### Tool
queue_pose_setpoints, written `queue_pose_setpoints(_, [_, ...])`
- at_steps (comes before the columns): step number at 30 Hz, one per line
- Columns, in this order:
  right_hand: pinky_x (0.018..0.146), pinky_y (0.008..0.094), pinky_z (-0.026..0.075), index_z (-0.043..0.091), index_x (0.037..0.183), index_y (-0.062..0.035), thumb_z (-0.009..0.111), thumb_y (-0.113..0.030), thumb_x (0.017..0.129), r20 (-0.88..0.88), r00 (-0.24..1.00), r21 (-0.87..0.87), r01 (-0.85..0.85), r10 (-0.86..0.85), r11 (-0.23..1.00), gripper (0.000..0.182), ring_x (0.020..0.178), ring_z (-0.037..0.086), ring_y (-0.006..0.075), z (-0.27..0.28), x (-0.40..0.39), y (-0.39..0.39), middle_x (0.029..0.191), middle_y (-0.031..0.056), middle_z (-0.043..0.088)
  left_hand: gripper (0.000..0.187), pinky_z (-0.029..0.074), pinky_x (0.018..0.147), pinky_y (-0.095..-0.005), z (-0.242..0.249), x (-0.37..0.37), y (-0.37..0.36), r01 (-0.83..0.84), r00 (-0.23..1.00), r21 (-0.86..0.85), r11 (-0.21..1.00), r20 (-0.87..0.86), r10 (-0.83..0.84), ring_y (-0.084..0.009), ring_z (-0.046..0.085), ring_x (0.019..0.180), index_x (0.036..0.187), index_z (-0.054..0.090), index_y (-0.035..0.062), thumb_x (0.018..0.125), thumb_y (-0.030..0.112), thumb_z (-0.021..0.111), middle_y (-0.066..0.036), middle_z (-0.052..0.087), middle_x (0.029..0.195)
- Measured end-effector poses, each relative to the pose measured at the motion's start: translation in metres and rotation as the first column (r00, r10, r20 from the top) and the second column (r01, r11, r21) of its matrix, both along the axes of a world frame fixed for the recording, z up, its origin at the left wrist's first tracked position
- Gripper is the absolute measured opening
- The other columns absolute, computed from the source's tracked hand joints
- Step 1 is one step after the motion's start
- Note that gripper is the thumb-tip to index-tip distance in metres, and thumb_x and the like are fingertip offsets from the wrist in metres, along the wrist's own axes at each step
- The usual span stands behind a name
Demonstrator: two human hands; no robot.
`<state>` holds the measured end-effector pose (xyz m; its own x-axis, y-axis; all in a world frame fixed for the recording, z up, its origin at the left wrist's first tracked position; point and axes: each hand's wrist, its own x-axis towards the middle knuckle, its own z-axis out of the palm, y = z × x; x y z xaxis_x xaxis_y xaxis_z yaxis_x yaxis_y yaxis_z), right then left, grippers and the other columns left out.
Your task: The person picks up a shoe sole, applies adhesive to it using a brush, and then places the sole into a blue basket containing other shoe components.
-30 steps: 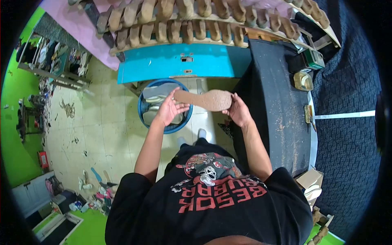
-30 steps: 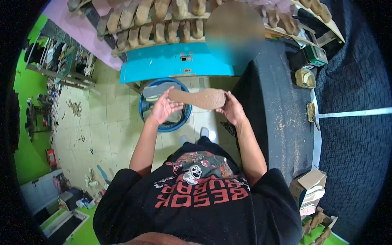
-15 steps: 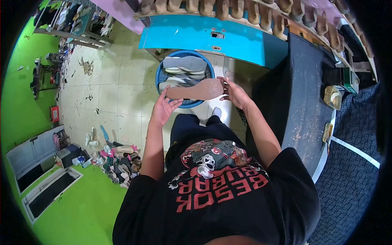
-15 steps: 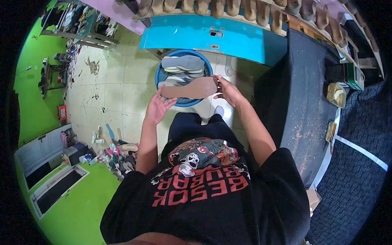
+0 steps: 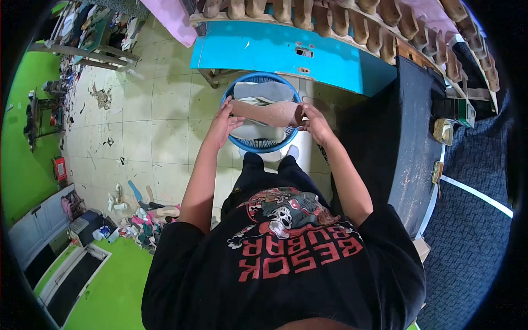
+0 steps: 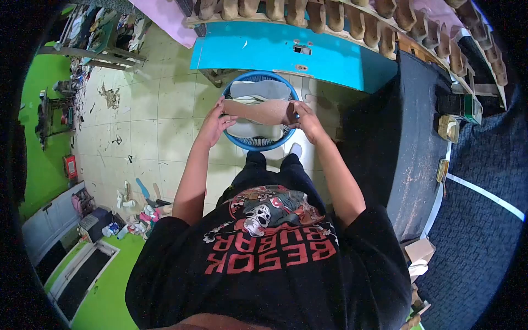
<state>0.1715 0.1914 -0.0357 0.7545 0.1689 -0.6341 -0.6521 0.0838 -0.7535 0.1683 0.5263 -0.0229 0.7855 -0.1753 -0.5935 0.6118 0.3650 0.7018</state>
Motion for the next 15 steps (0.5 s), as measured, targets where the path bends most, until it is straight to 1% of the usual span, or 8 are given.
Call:
queue_pose_setpoints(2, [0.072,0.0334,0.056,0.051,0.144,-0.0075,0.05,-0.037,0.108,-0.025,0.994,-0.104,0.106,-0.109,0.989,0.047,0.096,0.066,0.0218,-0.021,-0.003,0.012,0.126,0.0117,0.061,0.065,0.052,0.098,-0.0421,-0.009,0.009,0.012,0.028,0.999,0.029,0.999,-0.026,-0.027,-0.0269,0.064,0.111,0.161,0.024,0.0101,0.107,0.038,0.048,-0.013,0.042,0.15])
queue_pose_setpoints(3, [0.069,0.0321,0.055,0.058,0.132,-0.0055,0.054,-0.038,0.106,0.001,0.994,-0.106,0.106,-0.107,0.989,0.041,0.093,0.064,0.0183,-0.021,-0.005,0.019,0.116,0.0086,0.064,0.066,0.052,0.098,-0.0436,-0.015,0.012,0.016,0.039,0.998,0.035,0.999,-0.045,-0.038,-0.0276,0.063,0.112,0.161,0.024,0.0096,0.107,0.038,0.048,-0.014,0.041,0.15])
queue_pose_setpoints(4, [0.069,0.0321,0.055,0.058,0.132,-0.0055,0.054,-0.038,0.106,0.001,0.993,-0.115,0.122,-0.122,0.986,0.041,0.093,0.064,0.0183,-0.021,-0.008,0.026,0.116,0.0086,0.064,0.067,0.052,0.098,-0.0451,-0.021,0.014,0.018,0.051,0.997,0.039,0.998,-0.063,-0.048,-0.0282,0.062,0.114,0.161,0.023,0.0092,0.107,0.039,0.049,-0.014,0.039,0.15])
queue_pose_setpoints(6, [0.07,0.0316,0.055,0.062,0.116,-0.005,0.056,-0.037,0.106,0.091,0.994,-0.207,0.077,-0.06,0.975,0.034,0.09,0.062,0.014,-0.019,-0.01,0.037,0.103,0.0049,0.065,0.068,0.051,0.099,-0.0459,-0.033,0.019,0.021,0.073,0.996,0.073,0.995,-0.054,-0.069,-0.0288,0.061,0.116,0.161,0.024,0.0088,0.106,0.039,0.05,-0.015,0.04,0.15])
queue_pose_setpoints(7, [0.071,0.0299,0.053,0.062,0.108,-0.0056,0.058,-0.035,0.105,0.111,0.988,-0.21,0.129,-0.107,0.969,0.029,0.087,0.061,0.011,-0.017,-0.011,0.044,0.094,0.0019,0.064,0.069,0.051,0.099,-0.0466,-0.039,0.023,0.022,0.079,0.996,0.118,0.99,-0.044,-0.075,-0.0295,0.06,0.118,0.161,0.024,0.0083,0.106,0.04,0.051,-0.016,0.04,0.149])
queue_pose_setpoints(11, [0.082,0.028,0.049,0.062,0.109,-0.0056,0.062,-0.028,0.104,0.228,0.973,-0.264,0.086,-0.025,0.961,0.023,0.091,0.061,0.0113,-0.033,-0.002,0.042,0.093,0.0002,0.065,0.071,0.05,0.1,-0.0472,-0.058,0.044,0.024,0.056,0.996,0.133,0.99,-0.074,-0.046,-0.0302,0.057,0.122,0.161,0.024,0.0072,0.105,0.041,0.052,-0.017,0.041,0.147])
queue_pose_setpoints(14, [0.09,0.0289,0.047,0.06,0.108,-0.0063,0.069,-0.019,0.099,0.246,0.965,-0.208,-0.043,0.095,0.977,0.018,0.102,0.059,0.012,-0.03,0.014,0.038,0.104,0.0029,0.065,0.083,0.049,0.101,-0.0479,-0.068,0.062,0.023,0.032,0.996,0.124,0.992,-0.086,-0.022,-0.0319,0.057,0.122,0.163,0.016,0.0054,0.101,0.042,0.057,-0.016,0.042,0.152])
queue_pose_setpoints(15, [0.093,0.0308,0.047,0.059,0.107,-0.0066,0.072,-0.015,0.095,0.334,0.93,-0.176,-0.101,0.156,0.979,0.019,0.106,0.059,0.0145,-0.032,0.021,0.039,0.113,0.0054,0.064,0.078,0.05,0.099,-0.0455,-0.068,0.068,0.022,0.046,0.997,0.143,0.989,-0.069,-0.036,-0.0291,0.057,0.121,0.161,0.021,0.0041,0.101,0.039,0.056,-0.015,0.048,0.147])
